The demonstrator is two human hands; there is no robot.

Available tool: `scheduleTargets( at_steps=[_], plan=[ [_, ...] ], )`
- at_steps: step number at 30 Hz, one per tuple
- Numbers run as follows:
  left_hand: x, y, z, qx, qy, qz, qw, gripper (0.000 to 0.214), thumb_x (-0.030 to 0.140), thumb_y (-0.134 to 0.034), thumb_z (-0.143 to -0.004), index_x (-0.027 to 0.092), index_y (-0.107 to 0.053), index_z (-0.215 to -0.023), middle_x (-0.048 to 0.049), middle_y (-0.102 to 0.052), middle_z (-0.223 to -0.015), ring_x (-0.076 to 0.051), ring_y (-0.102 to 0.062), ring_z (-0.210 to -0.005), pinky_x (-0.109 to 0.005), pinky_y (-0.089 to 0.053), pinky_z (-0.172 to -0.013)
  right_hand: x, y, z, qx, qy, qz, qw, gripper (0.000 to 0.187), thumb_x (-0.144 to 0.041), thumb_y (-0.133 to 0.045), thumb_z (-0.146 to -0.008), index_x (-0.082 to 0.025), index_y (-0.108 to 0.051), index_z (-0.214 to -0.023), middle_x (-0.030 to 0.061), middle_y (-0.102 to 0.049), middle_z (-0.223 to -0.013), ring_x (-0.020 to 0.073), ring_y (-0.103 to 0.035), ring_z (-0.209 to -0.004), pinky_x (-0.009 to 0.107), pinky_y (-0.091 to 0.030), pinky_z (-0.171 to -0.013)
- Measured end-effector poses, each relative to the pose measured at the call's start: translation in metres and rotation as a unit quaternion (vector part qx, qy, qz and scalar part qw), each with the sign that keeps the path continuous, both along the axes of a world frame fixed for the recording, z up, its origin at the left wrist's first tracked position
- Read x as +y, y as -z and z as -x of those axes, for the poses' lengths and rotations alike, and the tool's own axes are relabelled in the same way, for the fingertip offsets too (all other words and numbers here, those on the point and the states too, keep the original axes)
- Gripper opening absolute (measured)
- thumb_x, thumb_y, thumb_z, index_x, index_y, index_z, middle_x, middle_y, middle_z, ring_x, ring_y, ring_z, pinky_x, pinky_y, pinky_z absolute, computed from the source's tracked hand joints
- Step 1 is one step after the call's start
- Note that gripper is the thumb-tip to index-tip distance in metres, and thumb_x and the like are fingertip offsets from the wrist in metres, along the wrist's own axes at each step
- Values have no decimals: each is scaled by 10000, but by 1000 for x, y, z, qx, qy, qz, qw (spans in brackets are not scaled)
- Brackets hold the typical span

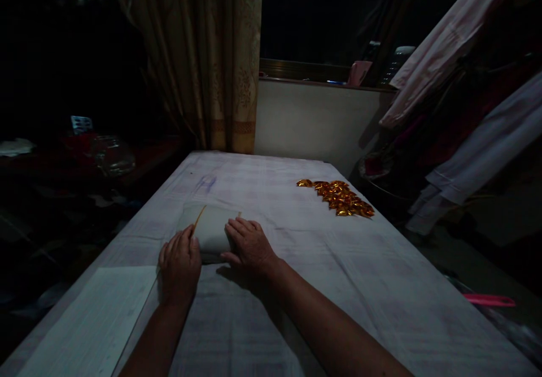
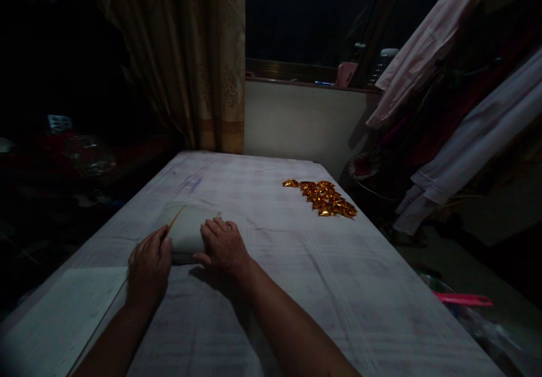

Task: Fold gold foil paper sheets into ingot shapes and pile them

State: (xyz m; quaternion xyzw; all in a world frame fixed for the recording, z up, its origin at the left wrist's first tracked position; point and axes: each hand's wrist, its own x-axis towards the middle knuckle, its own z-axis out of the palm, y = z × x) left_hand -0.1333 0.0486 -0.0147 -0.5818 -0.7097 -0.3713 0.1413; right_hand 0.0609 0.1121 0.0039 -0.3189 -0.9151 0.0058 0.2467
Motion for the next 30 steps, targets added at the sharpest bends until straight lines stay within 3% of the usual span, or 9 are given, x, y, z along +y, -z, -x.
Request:
scheduleTargets(
  at_steps=[8, 15, 17, 21, 26, 30],
  plan=[
    [-1, 0, 0, -29, -8, 7, 1000, 475, 358, -297, -1001, 131, -632, -1248, -169, -719, -1198, -306, -651, -1128, -472, -459, -1026, -12, 12, 16, -6, 37, -2, 999, 365, -407, -717, -903, -250, -645, -1225, 66, -659, -1350, 265, -547, -1255, 421, -377, -1009],
    [-1, -5, -1, -35, 21, 10, 999, 535, 384, -260, -1003, 98, -668, -1199, -184, -715, -1215, -325, -651, -1134, -494, -465, -1028, -16, 6, 12, -14, 23, -15, 1000, 146, -353, -669, -952, -279, -702, -1074, 17, -716, -1220, 210, -609, -1105, 350, -393, -893],
    [-1, -6, 0, -41, 24, 12, 999, 540, 387, -260, -1003, 97, -671, -1198, -185, -711, -1229, -322, -649, -1146, -495, -462, -1035, -18, 3, 13, -16, 28, -7, 999, 176, -374, -691, -933, -271, -694, -1077, 25, -711, -1222, 214, -610, -1092, 349, -396, -877],
    [-1, -6, 1, -57, 14, 26, 998, 529, 391, -266, -1003, 123, -672, -1209, -167, -718, -1221, -312, -649, -1151, -485, -460, -1042, -21, 2, 17, -6, 37, 11, 999, 418, -460, -754, -868, -241, -642, -1205, 71, -660, -1321, 243, -567, -1185, 370, -398, -920],
    [-1, -4, 1, -60, 11, 22, 998, 511, 386, -282, -994, 137, -676, -1203, -157, -721, -1214, -309, -652, -1139, -485, -463, -1034, -21, 1, 20, -9, 40, 35, 999, 174, -346, -668, -943, -254, -680, -1091, 39, -696, -1250, 218, -592, -1130, 353, -398, -898],
    [-1, -3, 2, -71, 11, 24, 997, 526, 394, -270, -999, 134, -675, -1209, -154, -717, -1220, -302, -644, -1154, -471, -457, -1047, -22, 3, 21, 0, 48, 41, 998, 209, -358, -704, -914, -252, -681, -1093, 49, -691, -1266, 227, -603, -1114, 359, -399, -912]
  ],
)
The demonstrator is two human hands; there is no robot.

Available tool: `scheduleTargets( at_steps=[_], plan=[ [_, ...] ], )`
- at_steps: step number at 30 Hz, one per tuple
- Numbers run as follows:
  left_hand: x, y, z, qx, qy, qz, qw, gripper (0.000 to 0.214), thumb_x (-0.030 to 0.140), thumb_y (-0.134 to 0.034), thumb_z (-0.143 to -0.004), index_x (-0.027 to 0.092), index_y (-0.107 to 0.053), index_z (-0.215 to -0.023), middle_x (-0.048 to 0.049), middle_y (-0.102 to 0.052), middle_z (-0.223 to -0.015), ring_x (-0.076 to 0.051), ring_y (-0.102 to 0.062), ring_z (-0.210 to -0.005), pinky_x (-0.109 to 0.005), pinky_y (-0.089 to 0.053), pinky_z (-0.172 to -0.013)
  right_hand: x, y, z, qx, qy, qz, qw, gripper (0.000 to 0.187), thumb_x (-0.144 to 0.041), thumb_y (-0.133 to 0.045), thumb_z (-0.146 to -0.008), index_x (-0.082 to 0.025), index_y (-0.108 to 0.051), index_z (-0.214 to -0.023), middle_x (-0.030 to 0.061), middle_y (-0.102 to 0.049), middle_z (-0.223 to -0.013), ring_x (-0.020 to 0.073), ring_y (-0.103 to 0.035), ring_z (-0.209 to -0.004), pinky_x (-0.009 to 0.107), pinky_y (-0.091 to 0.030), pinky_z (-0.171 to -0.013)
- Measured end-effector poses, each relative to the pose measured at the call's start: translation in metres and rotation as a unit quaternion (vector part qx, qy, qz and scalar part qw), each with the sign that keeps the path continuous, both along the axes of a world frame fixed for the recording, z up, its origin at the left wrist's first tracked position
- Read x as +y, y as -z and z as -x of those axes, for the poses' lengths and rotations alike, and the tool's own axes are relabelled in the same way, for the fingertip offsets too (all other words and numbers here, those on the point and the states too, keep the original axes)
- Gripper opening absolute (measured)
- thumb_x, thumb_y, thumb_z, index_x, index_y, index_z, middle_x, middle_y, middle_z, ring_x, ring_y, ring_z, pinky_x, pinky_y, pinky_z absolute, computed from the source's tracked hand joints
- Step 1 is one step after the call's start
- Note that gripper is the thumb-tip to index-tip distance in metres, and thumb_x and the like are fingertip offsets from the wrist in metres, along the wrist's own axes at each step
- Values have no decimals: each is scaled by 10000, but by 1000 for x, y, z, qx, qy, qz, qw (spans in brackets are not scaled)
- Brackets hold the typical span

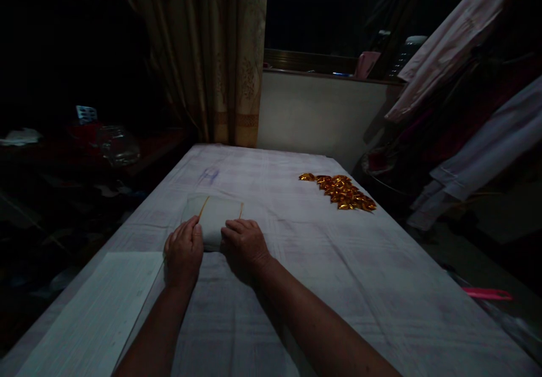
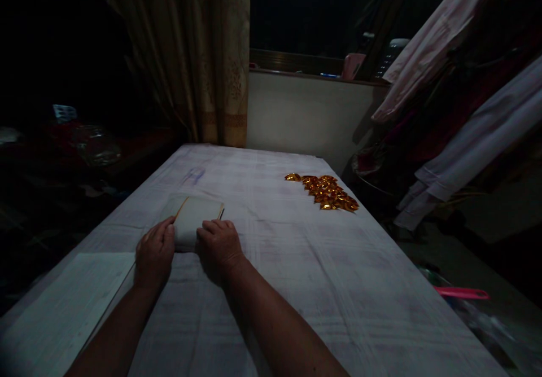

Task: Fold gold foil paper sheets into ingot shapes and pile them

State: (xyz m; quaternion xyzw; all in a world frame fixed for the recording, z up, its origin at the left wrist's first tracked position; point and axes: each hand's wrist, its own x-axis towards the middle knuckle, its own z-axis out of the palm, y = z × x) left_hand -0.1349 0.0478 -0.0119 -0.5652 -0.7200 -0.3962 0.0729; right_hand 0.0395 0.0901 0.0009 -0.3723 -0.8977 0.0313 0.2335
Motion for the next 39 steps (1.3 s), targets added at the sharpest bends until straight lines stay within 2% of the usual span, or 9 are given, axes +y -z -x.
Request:
scheduleTargets(
  at_steps=[3, 5, 8, 14, 17, 21, 27, 39],
  plan=[
    [0, 1, 1, -9, 1, 3, 1000, 501, 383, -286, -1000, 149, -671, -1220, -140, -717, -1226, -289, -637, -1171, -454, -453, -1056, -2, 4, 1, 14, -3, -9, 1000, 501, -425, -813, -809, -226, -629, -1231, 104, -643, -1349, 262, -580, -1173, 392, -409, -949],
    [0, 1, 0, -16, -1, 3, 1000, 477, 378, -300, -1002, 172, -669, -1225, -124, -716, -1237, -279, -634, -1177, -446, -448, -1063, -3, 7, 1, 12, -7, -16, 1000, 566, -420, -831, -791, -208, -609, -1267, 127, -634, -1355, 270, -578, -1184, 400, -422, -951],
    [0, 1, 0, -22, -1, -1, 1000, 488, 395, -298, -1002, 169, -673, -1216, -129, -717, -1235, -286, -636, -1174, -452, -452, -1061, -3, 9, 1, -1, -18, -30, 999, 452, -401, -784, -848, -203, -629, -1224, 124, -657, -1316, 262, -598, -1153, 392, -441, -932],
    [1, 0, -1, -28, 8, 1, 1000, 523, 402, -278, -994, 138, -680, -1200, -157, -718, -1228, -305, -640, -1173, -480, -455, -1062, -6, 8, -1, -9, -32, -72, 997, 370, -398, -689, -927, -164, -626, -1207, 154, -657, -1289, 267, -591, -1152, 401, -460, -936],
    [1, -1, -1, -40, 11, 4, 999, 562, 427, -256, -998, 123, -683, -1198, -166, -715, -1231, -310, -632, -1192, -482, -451, -1072, -8, 7, -1, -29, -43, -91, 994, 267, -297, -615, -973, -142, -637, -1189, 156, -669, -1270, 261, -606, -1126, 384, -482, -905],
    [2, 0, 1, -61, 8, -3, 998, 558, 413, -241, -1002, 142, -693, -1186, -149, -726, -1216, -292, -638, -1192, -469, -444, -1088, -5, 6, 1, -61, -55, -79, 993, 127, -139, -581, -949, -153, -690, -1013, 107, -733, -1082, 214, -664, -917, 318, -498, -751],
    [5, 3, 6, -84, 8, -2, 996, 537, 373, -237, -1003, 168, -705, -1170, -119, -744, -1194, -266, -662, -1170, -435, -479, -1061, -2, 2, 4, -61, -44, -80, 994, 164, -88, -569, -913, -167, -705, -865, 62, -728, -827, 179, -636, -726, 285, -455, -640],
    [4, 3, 6, -104, 5, -9, 994, 563, 390, -227, -1010, 161, -715, -1172, -116, -745, -1203, -254, -671, -1174, -420, -485, -1068, -5, -2, 2, -68, -8, -58, 996, 187, -47, -588, -856, -162, -714, -778, 69, -716, -738, 166, -614, -653, 263, -385, -565]
  ],
)
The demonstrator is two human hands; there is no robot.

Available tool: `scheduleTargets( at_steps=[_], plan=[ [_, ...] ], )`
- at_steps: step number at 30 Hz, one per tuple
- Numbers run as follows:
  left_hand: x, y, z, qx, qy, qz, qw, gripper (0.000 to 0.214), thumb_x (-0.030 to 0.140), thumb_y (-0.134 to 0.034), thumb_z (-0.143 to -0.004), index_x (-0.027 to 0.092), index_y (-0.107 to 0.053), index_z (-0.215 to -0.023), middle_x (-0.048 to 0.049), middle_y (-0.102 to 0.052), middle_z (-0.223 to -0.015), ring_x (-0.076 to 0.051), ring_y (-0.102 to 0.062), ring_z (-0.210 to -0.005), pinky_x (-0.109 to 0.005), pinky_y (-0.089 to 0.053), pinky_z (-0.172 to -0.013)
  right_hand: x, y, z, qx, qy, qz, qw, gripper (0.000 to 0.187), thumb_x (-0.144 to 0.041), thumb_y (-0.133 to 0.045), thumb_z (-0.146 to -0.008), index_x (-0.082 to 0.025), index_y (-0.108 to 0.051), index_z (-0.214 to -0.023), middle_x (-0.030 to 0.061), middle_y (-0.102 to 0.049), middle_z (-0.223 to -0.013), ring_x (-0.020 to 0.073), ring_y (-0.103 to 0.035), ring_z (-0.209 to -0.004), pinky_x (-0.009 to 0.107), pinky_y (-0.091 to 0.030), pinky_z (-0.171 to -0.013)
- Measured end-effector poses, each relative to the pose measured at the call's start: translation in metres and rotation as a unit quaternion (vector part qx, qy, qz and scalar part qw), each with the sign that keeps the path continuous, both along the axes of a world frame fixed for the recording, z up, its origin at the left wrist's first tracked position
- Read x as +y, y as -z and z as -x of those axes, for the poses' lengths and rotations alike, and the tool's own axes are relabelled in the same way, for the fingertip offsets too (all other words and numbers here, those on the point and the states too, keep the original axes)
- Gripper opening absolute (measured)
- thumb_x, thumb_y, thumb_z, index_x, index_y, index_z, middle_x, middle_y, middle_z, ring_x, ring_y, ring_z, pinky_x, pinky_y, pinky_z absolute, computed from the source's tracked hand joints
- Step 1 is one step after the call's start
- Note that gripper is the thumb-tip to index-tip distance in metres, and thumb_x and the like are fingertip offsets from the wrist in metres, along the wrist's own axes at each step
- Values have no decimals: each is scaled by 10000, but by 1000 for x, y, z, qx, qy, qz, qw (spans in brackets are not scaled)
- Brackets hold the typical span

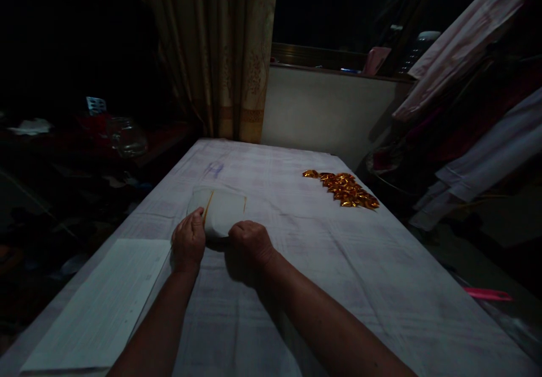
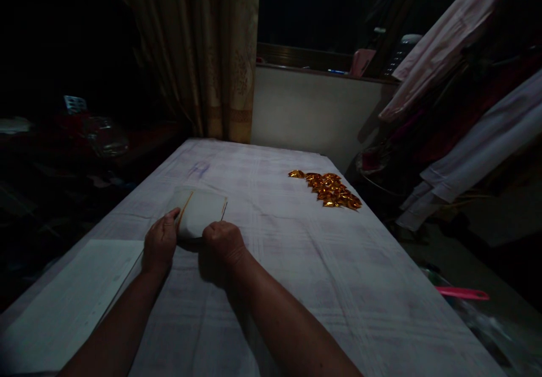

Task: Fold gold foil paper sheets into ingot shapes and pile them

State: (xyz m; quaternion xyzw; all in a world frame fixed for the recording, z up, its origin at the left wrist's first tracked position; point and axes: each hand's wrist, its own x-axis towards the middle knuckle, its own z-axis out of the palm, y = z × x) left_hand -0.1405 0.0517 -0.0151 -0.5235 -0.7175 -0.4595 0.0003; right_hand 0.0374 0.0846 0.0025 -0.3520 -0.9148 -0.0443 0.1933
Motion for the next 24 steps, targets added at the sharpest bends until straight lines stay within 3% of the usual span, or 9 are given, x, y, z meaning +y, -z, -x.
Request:
scheduleTargets(
  at_steps=[10, 17, 20, 24],
  plan=[
    [-1, -2, 1, 7, 8, 2, 1000, 552, 382, -230, -1011, 168, -714, -1167, -106, -748, -1201, -243, -672, -1181, -403, -493, -1063, -9, -9, -16, 0, -36, 39, 999, 90, -164, -669, -892, -217, -719, -840, 5, -751, -850, 147, -671, -778, 222, -414, -619],
    [-2, -2, 1, 23, 6, 4, 1000, 504, 371, -277, -1003, 185, -709, -1182, -96, -745, -1207, -248, -667, -1179, -405, -496, -1052, -6, -7, -28, 79, 41, 15, 996, 136, -157, -597, -919, -193, -728, -907, 69, -769, -933, 188, -705, -843, 256, -504, -745],
    [-3, -4, -1, 33, 7, 7, 999, 443, 398, -379, -968, 190, -703, -1187, -107, -739, -1215, -270, -667, -1166, -422, -500, -1035, -3, -15, -45, 166, 67, -26, 983, 202, -181, -526, -965, -203, -727, -950, 77, -773, -990, 180, -714, -908, 259, -520, -825],
    [-8, -11, -8, 62, 0, 4, 998, 413, 378, -481, -913, 173, -679, -1211, -142, -706, -1268, -317, -622, -1218, -494, -436, -1084, -2, -27, -81, 254, 93, -68, 960, 242, -226, -494, -990, -207, -734, -960, 68, -782, -937, 167, -728, -808, 248, -546, -759]
  ],
)
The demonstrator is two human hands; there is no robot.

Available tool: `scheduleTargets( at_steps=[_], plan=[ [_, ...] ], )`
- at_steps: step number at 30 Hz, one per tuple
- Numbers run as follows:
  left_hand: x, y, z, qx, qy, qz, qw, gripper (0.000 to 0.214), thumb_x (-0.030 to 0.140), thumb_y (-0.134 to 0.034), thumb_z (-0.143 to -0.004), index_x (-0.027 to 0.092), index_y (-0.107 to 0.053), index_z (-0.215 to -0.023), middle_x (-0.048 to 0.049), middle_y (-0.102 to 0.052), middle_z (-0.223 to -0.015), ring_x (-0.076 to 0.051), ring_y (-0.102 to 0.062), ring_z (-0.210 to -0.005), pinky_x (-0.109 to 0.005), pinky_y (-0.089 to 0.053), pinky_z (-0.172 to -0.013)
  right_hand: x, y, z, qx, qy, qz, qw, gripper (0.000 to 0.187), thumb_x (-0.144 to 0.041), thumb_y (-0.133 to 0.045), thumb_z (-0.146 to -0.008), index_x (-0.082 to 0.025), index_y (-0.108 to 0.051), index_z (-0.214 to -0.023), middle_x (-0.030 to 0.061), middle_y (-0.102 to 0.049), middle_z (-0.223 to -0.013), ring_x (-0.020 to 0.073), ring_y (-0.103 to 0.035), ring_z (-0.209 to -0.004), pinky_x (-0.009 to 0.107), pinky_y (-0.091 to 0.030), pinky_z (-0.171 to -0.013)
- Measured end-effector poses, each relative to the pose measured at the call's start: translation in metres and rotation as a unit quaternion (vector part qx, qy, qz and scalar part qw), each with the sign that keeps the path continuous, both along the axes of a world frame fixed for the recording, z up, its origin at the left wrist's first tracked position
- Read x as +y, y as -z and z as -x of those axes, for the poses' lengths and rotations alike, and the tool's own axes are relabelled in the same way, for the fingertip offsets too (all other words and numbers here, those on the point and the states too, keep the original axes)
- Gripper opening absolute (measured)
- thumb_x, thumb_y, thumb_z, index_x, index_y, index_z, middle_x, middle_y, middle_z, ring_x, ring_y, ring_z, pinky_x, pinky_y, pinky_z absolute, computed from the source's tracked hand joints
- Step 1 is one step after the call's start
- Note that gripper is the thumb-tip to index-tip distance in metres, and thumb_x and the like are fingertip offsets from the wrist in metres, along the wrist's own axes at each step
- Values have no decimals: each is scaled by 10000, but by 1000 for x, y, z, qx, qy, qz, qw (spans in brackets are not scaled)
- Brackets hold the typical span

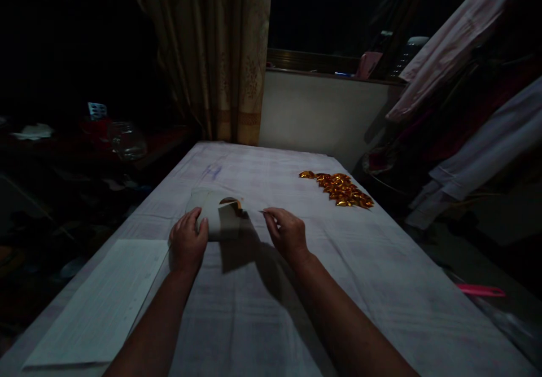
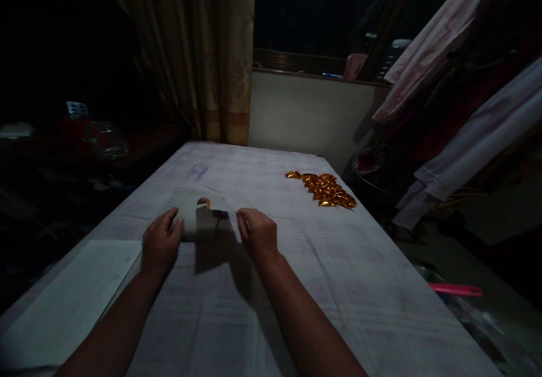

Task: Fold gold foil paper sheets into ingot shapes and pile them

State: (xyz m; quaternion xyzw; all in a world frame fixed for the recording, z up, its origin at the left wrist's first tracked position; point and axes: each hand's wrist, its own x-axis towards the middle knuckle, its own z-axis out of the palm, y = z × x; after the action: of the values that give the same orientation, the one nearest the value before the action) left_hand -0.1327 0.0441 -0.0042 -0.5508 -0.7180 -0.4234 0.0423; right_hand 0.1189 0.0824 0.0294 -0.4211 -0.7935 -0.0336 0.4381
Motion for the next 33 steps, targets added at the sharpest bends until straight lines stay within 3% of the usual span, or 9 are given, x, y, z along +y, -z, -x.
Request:
scheduleTargets(
  at_steps=[4, 8, 12, 15, 19, 22, 26, 29, 33],
  plan=[
    [-7, -12, -19, 76, 7, -49, 996, 388, 362, -480, -940, 198, -642, -1253, -131, -658, -1351, -316, -534, -1321, -534, -292, -1171, -8, -10, -39, 1, 11, -54, 998, 247, -270, -508, -1009, -204, -741, -964, 66, -787, -893, 181, -741, -809, 267, -556, -748],
    [-16, -19, -47, 91, 134, -71, 984, 356, 406, -463, -975, 213, -674, -1187, -104, -746, -1113, -268, -660, -1082, -434, -445, -1025, -31, -21, -68, -48, 22, -119, 992, 225, -236, -520, -1015, -203, -742, -1003, 71, -793, -912, 183, -744, -824, 284, -560, -774],
    [-26, -18, -72, 42, 262, -25, 964, 409, 402, -518, -963, 210, -634, -1305, -45, -754, -847, -214, -695, -795, -364, -523, -823, -58, -23, -86, -89, -7, -134, 987, 217, -196, -534, -1001, -200, -746, -1049, 89, -793, -937, 183, -744, -852, 290, -558, -777],
    [-31, -15, -82, -23, 324, 14, 946, 369, 404, -527, -950, 218, -699, -1219, -52, -778, -879, -210, -715, -798, -344, -541, -786, -65, -16, -95, -56, -13, -67, 996, 226, -197, -540, -987, -205, -754, -1059, 76, -795, -908, 179, -748, -804, 277, -568, -745],
    [-33, -13, -89, -122, 347, 102, 924, 353, 430, -557, -907, 213, -750, -1107, -53, -796, -967, -220, -738, -844, -314, -557, -748, -56, -4, -103, 70, 18, 81, 994, 243, -243, -560, -934, -227, -773, -1048, 57, -803, -948, 192, -759, -783, 273, -599, -708],
    [-33, -14, -90, -138, 342, 148, 918, 385, 425, -569, -878, 226, -734, -1163, -36, -793, -900, -205, -725, -764, -300, -552, -710, -49, 3, -105, 141, 34, 171, 975, 244, -297, -584, -875, -252, -795, -990, 40, -806, -933, 210, -762, -778, 296, -615, -705],
    [-31, -18, -88, -103, 341, 129, 925, 295, 403, -570, -852, 242, -784, -977, -53, -787, -933, -215, -720, -837, -318, -546, -775, -49, 6, -104, 207, 25, 216, 954, 236, -344, -608, -836, -253, -809, -920, 45, -805, -908, 231, -757, -797, 327, -614, -724],
    [-31, -20, -85, -74, 316, 135, 936, 295, 418, -567, -831, 253, -796, -917, -54, -780, -875, -223, -713, -799, -322, -534, -738, -51, 4, -105, 243, 3, 266, 933, 256, -385, -631, -812, -233, -813, -910, 49, -795, -835, 201, -722, -665, 301, -594, -617],
    [-31, -21, -84, -139, 272, 167, 938, 326, 471, -564, -833, 267, -798, -933, -34, -803, -903, -238, -738, -824, -323, -543, -751, -49, -3, -107, 299, -32, 345, 889, 312, -459, -706, -744, -195, -814, -869, 54, -771, -742, 149, -625, -501, 264, -531, -475]
  ],
)
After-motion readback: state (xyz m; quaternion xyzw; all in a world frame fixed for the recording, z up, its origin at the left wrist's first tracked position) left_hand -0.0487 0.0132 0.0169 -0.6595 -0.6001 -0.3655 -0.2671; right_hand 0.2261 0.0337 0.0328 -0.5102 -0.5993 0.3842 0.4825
